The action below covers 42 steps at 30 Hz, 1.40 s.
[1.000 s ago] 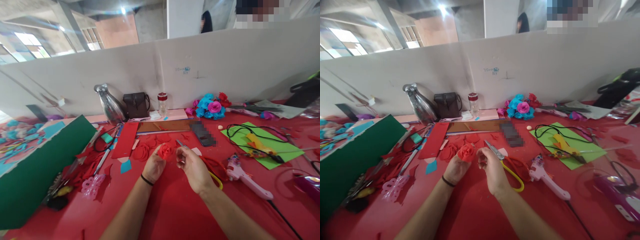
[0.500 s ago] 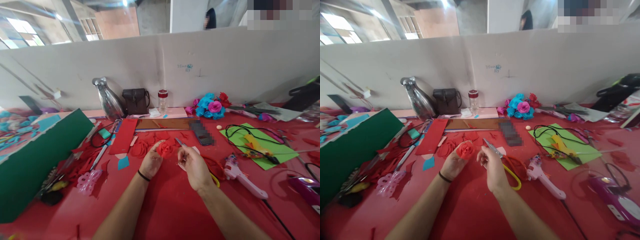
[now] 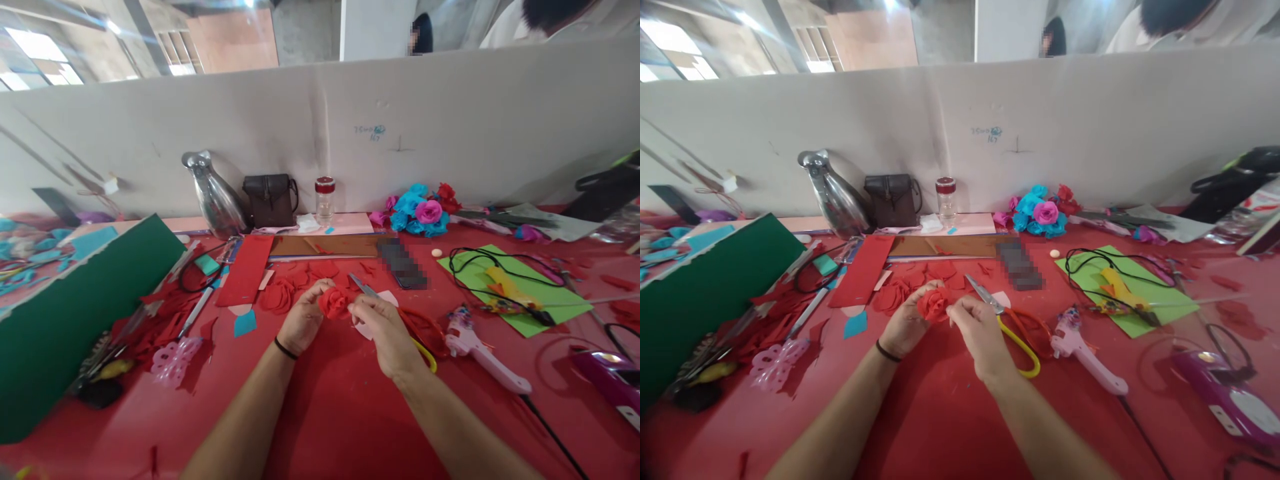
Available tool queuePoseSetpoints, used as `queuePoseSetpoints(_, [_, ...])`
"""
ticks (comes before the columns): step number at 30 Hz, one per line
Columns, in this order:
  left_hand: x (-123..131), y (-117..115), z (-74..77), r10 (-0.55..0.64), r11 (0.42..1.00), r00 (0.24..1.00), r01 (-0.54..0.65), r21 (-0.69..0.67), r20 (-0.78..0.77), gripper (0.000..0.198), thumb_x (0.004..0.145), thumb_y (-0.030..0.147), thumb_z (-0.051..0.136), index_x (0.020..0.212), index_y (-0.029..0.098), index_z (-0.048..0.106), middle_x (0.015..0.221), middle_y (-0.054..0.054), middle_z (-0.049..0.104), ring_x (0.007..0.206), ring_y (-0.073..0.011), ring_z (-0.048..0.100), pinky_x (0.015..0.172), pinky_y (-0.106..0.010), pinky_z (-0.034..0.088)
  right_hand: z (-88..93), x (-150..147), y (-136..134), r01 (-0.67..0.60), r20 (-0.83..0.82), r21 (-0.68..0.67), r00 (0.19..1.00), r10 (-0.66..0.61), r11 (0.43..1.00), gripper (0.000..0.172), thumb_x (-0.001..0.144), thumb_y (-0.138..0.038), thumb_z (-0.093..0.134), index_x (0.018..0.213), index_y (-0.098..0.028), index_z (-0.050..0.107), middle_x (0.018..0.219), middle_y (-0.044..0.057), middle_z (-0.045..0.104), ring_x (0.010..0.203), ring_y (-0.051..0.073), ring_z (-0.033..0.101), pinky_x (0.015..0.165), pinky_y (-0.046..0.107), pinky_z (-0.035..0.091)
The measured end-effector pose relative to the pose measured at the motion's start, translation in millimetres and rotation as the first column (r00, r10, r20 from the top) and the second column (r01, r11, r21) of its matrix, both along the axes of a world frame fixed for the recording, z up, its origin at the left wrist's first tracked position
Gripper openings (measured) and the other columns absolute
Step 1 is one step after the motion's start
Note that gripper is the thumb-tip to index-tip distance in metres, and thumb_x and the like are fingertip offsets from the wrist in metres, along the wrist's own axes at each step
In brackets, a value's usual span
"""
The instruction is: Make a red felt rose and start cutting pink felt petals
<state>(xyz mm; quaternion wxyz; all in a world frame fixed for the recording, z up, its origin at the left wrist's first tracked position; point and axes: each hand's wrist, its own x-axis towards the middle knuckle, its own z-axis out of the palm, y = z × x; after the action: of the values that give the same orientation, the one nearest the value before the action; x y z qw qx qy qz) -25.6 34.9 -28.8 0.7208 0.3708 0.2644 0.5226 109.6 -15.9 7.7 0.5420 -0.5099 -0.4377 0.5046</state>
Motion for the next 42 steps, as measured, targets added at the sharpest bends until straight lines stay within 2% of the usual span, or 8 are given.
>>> queuePoseSetpoints(7, [-1.1,-1.3,-0.3,-0.058,0.997,0.998,0.058,-0.052,0.001,0.038,0.052,0.0,0.06,0.084,0.016,0.07,0.093,-0.003,0.063,0.082,-0.0143,0.055,0.074,-0.023,0.042,-2.5,10.3,6.8,0.092,-0.132,0.016,0.987,-0.089,0.996,0.028,0.072,-0.038,0.056,0.05,-0.021,0.051,0.054,-0.003,0.041,0.056,0.013,0.036,0.055,0.028,0.03])
queuePoseSetpoints(13, [2.6,-6.0,4.2,-0.215,0.976,0.975,0.217,-0.032,0.047,0.031,0.053,0.008,0.064,0.083,0.016,0.07,0.093,-0.005,0.066,0.088,-0.0196,0.058,0.076,-0.028,0.042,4.9,9.4,5.8,-0.081,-0.151,0.015,0.985,0.083,0.997,0.021,0.07,-0.039,0.066,0.067,-0.021,0.056,0.065,-0.003,0.052,0.063,0.013,0.045,0.061,0.026,0.035])
queuePoseSetpoints(18, [-1.0,-4.9,6.8,-0.271,0.962,0.962,0.272,-0.036,0.028,0.035,0.054,0.012,0.061,0.087,0.012,0.069,0.096,-0.008,0.066,0.082,-0.0188,0.057,0.069,-0.027,0.041,7.2,11.5,3.7,-0.031,-0.236,0.053,0.971,0.042,0.998,0.018,0.07,-0.033,0.065,0.062,-0.021,0.053,0.062,-0.004,0.05,0.06,0.012,0.045,0.061,0.026,0.036])
queuePoseSetpoints(21, [-2.3,-4.4,5.4,-0.298,0.953,0.954,0.298,-0.043,0.017,0.026,0.053,0.014,0.057,0.076,0.012,0.069,0.091,-0.01,0.065,0.083,-0.0218,0.058,0.07,-0.03,0.042,10.2,14.4,4.1,-0.042,-0.168,0.095,0.984,0.058,0.995,0.018,0.074,-0.035,0.059,0.063,-0.022,0.057,0.065,-0.003,0.053,0.065,0.013,0.047,0.065,0.026,0.037])
queuePoseSetpoints(25, [-0.6,-4.9,3.0,-0.352,0.933,0.936,0.352,-0.077,0.005,0.012,0.052,0.012,0.054,0.059,0.014,0.063,0.079,-0.008,0.064,0.075,-0.0206,0.057,0.069,-0.031,0.042,16.7,13.6,2.4,-0.196,-0.079,0.058,0.977,0.2,0.979,0.018,0.073,-0.037,0.059,0.066,-0.022,0.058,0.066,-0.002,0.055,0.066,0.014,0.048,0.065,0.028,0.037])
queuePoseSetpoints(30, [-0.2,-5.7,3.9,-0.384,0.92,0.923,0.384,-0.08,0.008,0.014,0.053,0.012,0.053,0.06,0.013,0.065,0.072,-0.007,0.062,0.068,-0.0185,0.056,0.069,-0.03,0.04,16.5,13.3,-1.0,-0.192,0.057,0.047,0.98,0.189,0.98,0.017,0.069,-0.032,0.065,0.062,-0.021,0.055,0.062,-0.003,0.048,0.06,0.012,0.041,0.057,0.026,0.032])
queuePoseSetpoints(37, [-1.5,-5.0,1.3,-0.409,0.904,0.909,0.416,-0.098,0.085,0.013,0.054,0.012,0.054,0.06,0.013,0.064,0.061,-0.004,0.059,0.056,-0.0145,0.049,0.064,-0.029,0.036,13.7,18.1,-1.3,-0.151,0.081,0.192,0.987,0.138,0.97,0.015,0.078,-0.033,0.062,0.069,-0.022,0.057,0.068,-0.002,0.052,0.067,0.014,0.045,0.064,0.028,0.037])
queuePoseSetpoints(42, [-1.4,-5.5,4.5,-0.424,0.897,0.901,0.431,-0.092,0.089,0.014,0.054,0.011,0.055,0.061,0.012,0.067,0.063,-0.003,0.059,0.053,-0.0111,0.046,0.061,-0.027,0.036,19.7,20.6,-2.8,-0.218,0.269,0.174,0.949,0.166,0.96,0.011,0.077,-0.029,0.06,0.069,-0.022,0.058,0.07,0.0,0.053,0.071,0.016,0.048,0.066,0.029,0.039])
